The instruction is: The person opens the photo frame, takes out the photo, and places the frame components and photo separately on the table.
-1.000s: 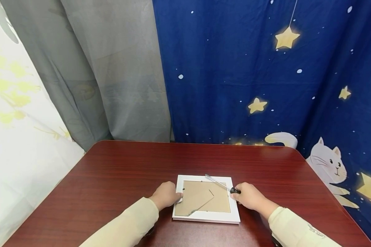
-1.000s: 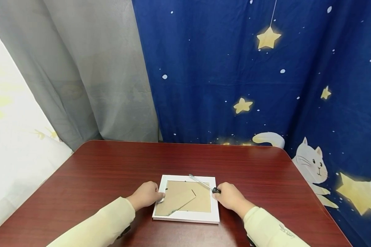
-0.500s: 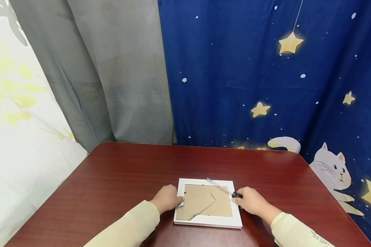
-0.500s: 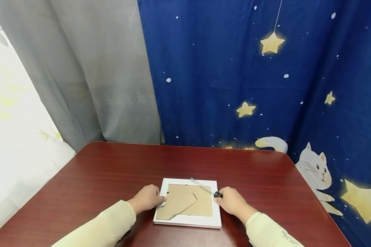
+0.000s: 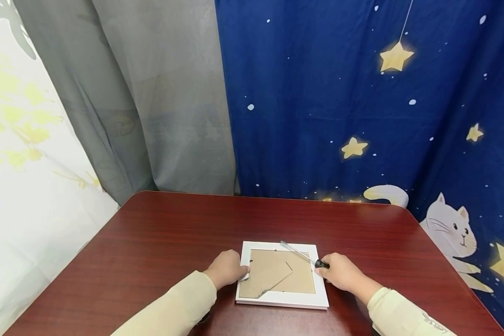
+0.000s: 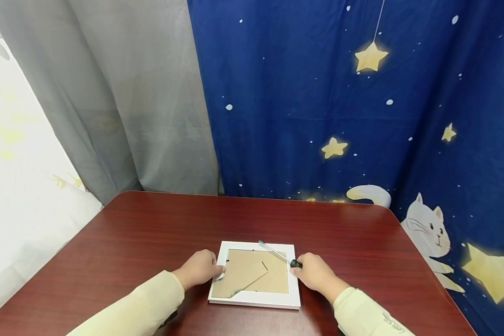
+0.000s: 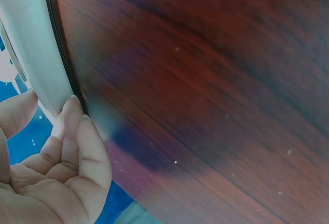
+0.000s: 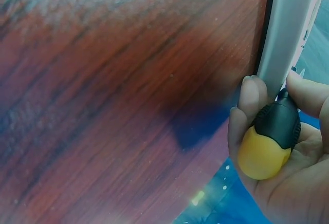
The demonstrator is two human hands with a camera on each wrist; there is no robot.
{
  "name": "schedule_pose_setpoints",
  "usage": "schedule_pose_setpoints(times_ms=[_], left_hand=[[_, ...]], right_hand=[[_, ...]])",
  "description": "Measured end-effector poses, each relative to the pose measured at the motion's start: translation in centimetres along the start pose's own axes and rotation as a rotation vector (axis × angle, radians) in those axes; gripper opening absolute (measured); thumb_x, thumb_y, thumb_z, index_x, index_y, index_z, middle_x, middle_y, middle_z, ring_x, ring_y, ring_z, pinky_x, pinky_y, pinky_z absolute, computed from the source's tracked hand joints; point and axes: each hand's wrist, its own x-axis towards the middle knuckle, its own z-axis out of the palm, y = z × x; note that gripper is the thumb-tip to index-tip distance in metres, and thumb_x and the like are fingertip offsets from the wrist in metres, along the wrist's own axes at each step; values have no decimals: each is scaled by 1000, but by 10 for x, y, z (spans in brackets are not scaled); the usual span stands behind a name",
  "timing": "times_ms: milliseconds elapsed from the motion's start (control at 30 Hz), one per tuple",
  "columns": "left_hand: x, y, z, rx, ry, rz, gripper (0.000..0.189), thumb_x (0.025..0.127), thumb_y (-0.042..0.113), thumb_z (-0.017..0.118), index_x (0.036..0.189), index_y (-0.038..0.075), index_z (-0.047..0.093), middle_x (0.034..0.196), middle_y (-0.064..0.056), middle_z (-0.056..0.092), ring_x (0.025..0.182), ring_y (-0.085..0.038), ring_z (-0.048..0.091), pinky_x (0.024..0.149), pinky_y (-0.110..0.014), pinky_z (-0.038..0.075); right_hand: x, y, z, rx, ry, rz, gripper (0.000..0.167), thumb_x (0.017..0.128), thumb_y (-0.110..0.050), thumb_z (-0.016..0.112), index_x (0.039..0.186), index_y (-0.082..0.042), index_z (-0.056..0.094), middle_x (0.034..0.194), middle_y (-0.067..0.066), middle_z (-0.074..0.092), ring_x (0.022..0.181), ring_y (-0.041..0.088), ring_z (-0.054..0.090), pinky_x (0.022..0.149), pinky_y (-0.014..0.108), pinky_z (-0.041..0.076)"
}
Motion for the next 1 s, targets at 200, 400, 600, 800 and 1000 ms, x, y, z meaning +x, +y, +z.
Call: schedule_pose_setpoints(times_ms=[200,400,600,800,1000], left_hand=[[1,-2,2,4,7,14,34,80,22,73,60,7,50,57,-2,45,55,-17,40,55,-33,43],[3,-4,2,-19,11,27,34,80,22,73,60,7,49,56,-1,44,54,-16,40,52,-30,40],[2,-5,2,-59,21,42,34,80,20,73,59,7,49,55,1,44,52,-14,40,50,-28,37],[1,-6,1,-103,23,40,33,80,19,73,60,7,49,55,1,45,53,-14,40,50,-27,36],[1,-7,3,-135,28,34,34,80,18,74,60,8,48,54,2,42,53,-13,38,49,-26,34]], right_hand=[[-1,1,-1,-11,-10,5,15,87,-11,69,75,-7,61,60,-1,54,56,12,52,53,27,42],[-4,0,-4,-15,-22,14,13,87,-12,70,77,-7,63,61,-1,55,57,12,52,54,28,42],[-8,-3,-8,-32,-14,-1,12,87,-16,70,80,-8,64,62,-2,54,56,12,48,55,28,39],[-10,-7,-13,-83,-7,-50,11,85,-17,72,82,-8,66,65,-3,50,60,13,42,59,29,36],[-12,-10,-13,-104,-44,-114,18,85,-17,72,74,-12,59,59,-6,42,55,10,36,54,25,32]])
